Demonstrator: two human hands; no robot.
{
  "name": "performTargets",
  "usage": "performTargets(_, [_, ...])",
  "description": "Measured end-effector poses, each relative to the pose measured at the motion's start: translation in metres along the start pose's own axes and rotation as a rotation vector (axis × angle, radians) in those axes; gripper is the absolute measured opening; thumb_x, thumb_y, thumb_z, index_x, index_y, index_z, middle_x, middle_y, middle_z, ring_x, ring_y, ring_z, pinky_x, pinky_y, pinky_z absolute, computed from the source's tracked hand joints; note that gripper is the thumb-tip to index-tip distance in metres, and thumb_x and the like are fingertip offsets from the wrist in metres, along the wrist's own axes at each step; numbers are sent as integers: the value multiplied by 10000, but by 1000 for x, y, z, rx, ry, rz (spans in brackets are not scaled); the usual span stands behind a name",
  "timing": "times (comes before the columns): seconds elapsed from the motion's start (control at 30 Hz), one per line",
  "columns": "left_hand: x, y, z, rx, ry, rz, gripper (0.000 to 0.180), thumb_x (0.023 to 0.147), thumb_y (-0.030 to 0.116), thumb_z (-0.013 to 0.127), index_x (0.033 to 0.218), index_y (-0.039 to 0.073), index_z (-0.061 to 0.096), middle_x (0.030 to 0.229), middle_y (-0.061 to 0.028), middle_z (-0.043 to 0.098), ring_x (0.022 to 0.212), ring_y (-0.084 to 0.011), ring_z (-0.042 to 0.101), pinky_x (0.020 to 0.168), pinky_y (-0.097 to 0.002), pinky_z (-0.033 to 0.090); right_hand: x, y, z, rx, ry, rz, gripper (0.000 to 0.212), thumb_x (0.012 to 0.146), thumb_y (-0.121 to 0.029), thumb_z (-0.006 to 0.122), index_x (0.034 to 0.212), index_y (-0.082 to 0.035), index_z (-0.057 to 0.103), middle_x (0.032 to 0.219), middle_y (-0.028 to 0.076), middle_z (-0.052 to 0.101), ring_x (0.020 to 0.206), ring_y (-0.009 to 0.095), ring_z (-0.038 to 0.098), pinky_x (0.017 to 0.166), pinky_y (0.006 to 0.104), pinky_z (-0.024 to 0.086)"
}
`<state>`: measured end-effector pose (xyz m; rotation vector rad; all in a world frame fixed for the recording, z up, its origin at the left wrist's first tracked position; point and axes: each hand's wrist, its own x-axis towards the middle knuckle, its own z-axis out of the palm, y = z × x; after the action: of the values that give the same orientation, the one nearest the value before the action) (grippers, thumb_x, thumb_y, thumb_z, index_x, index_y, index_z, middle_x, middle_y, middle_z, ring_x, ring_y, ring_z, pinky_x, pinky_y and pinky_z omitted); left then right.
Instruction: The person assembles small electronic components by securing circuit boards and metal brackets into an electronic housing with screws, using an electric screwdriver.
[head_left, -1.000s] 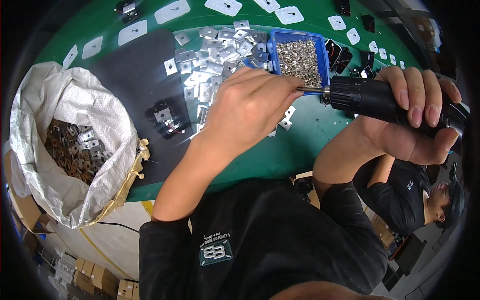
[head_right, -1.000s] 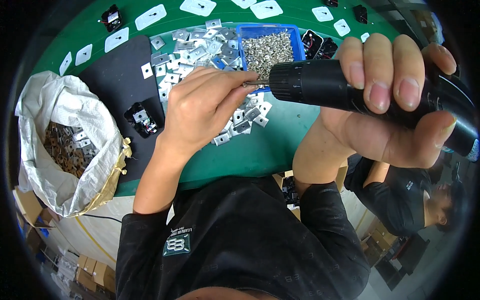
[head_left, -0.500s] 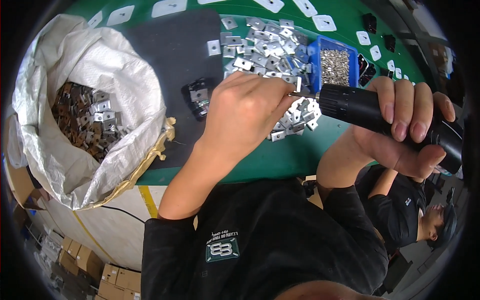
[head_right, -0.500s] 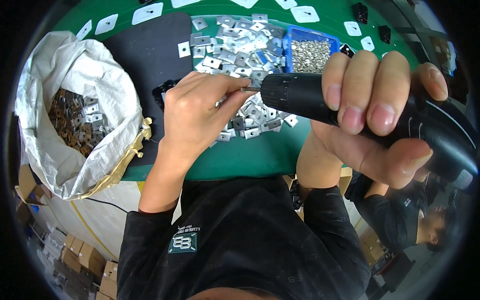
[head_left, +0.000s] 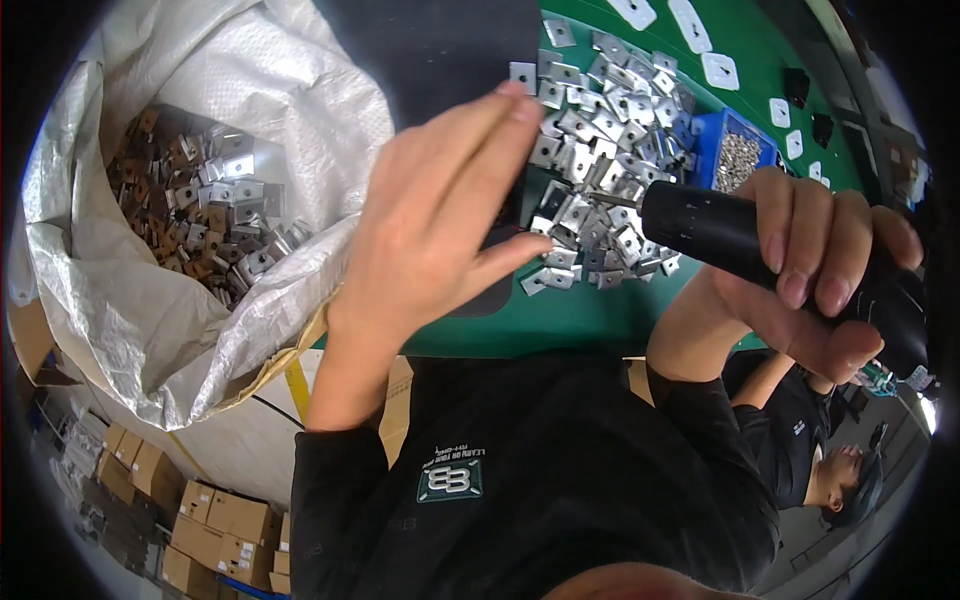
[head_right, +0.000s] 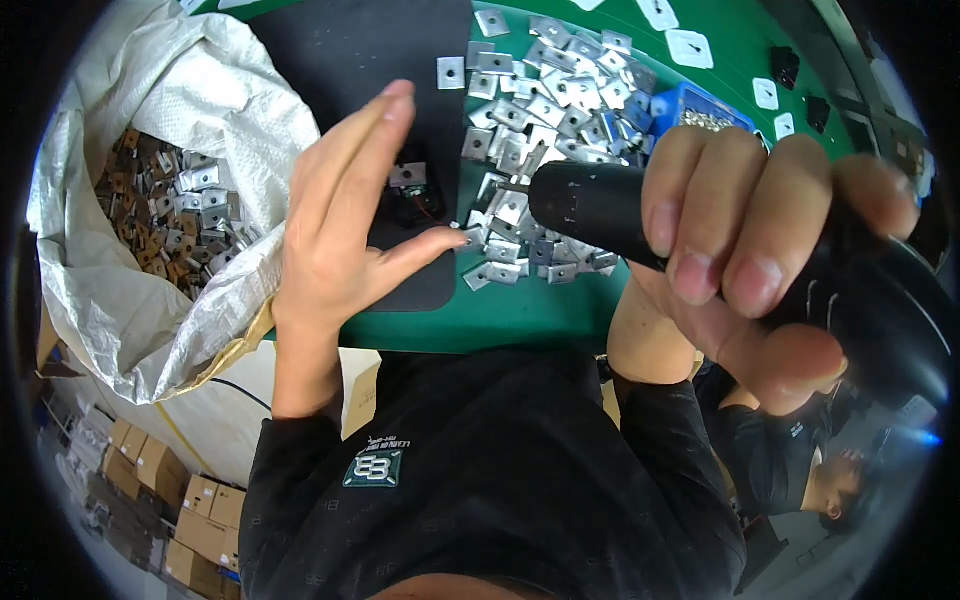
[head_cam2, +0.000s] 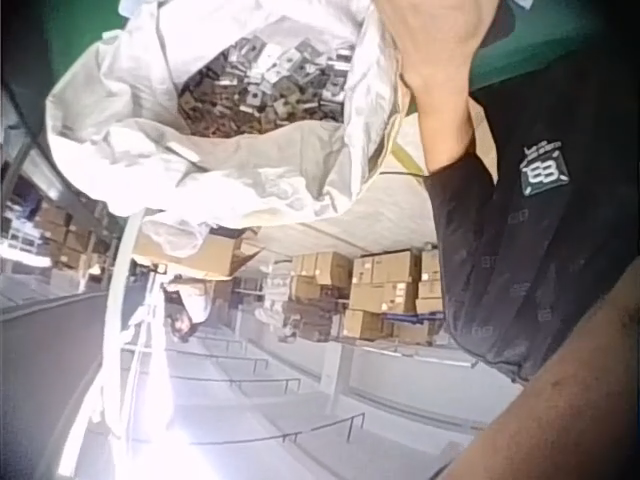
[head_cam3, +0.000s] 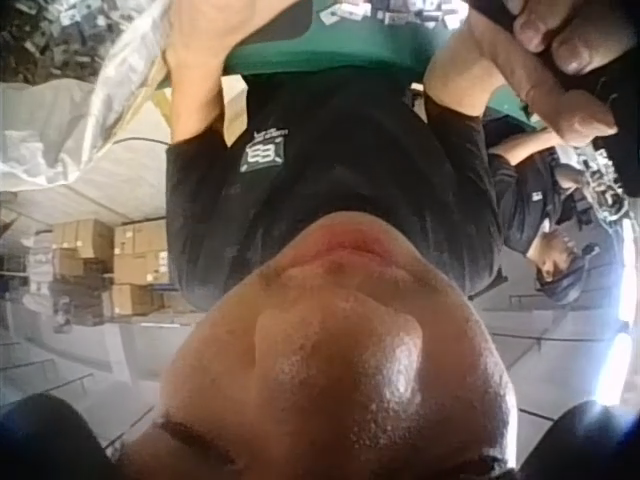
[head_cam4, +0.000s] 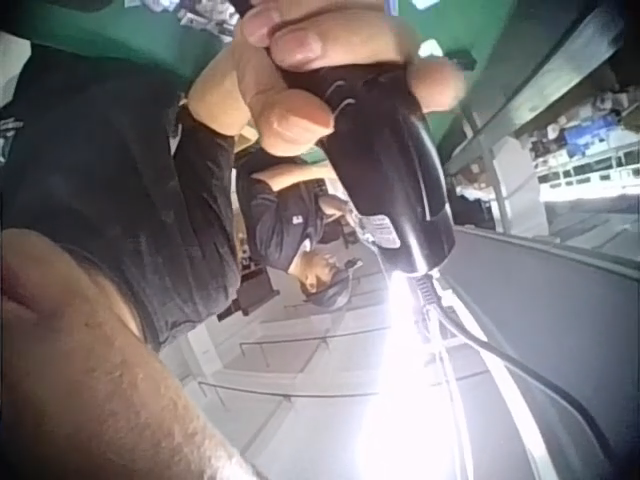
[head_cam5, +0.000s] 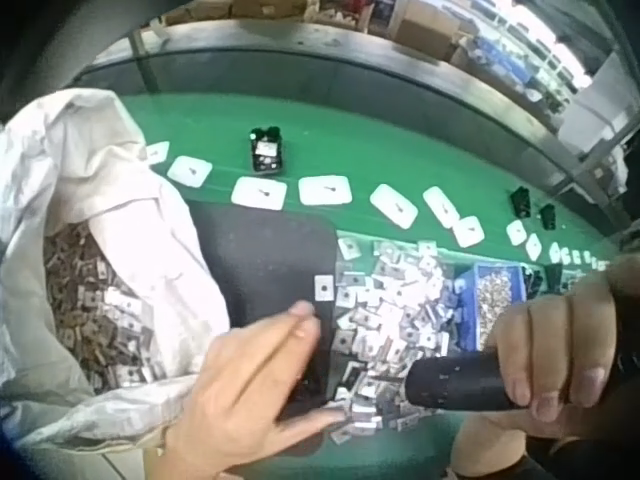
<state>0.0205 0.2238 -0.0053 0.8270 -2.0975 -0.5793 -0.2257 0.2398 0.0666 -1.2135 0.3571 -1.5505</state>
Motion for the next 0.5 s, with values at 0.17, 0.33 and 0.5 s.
performTargets(0.17, [-6, -2, -14, 232, -286, -257, 979, 520, 260, 870, 1374, -6, 474, 1401, -135, 490, 1278, -298, 470, 1031, -446, 353, 6, 24, 17, -58, 63, 122, 426, 784, -275, 771, 1155, -174, 588, 832, -70, 590, 691, 69, 571, 686, 233, 430])
performTargets(0.33, [-4, -5, -18, 209, -357, -275, 978, 522, 293, 868, 1377, 21, 476, 1253, -123, 534, 1172, -297, 509, 1023, -452, 354, 10, 46, 29, -129, -88, 157, 452, 844, -277, 745, 1229, -196, 525, 880, -64, 581, 719, 75, 565, 701, 248, 435])
performTargets(0.5, [-6, -12, -21, 162, -354, -287, 910, 550, 312, 853, 1348, 49, 504, 1218, -126, 543, 1125, -308, 533, 1015, -458, 362, 16, 50, 27, -118, -120, 182, 415, 868, -287, 739, 1209, -196, 522, 870, -62, 578, 711, 71, 553, 698, 245, 435])
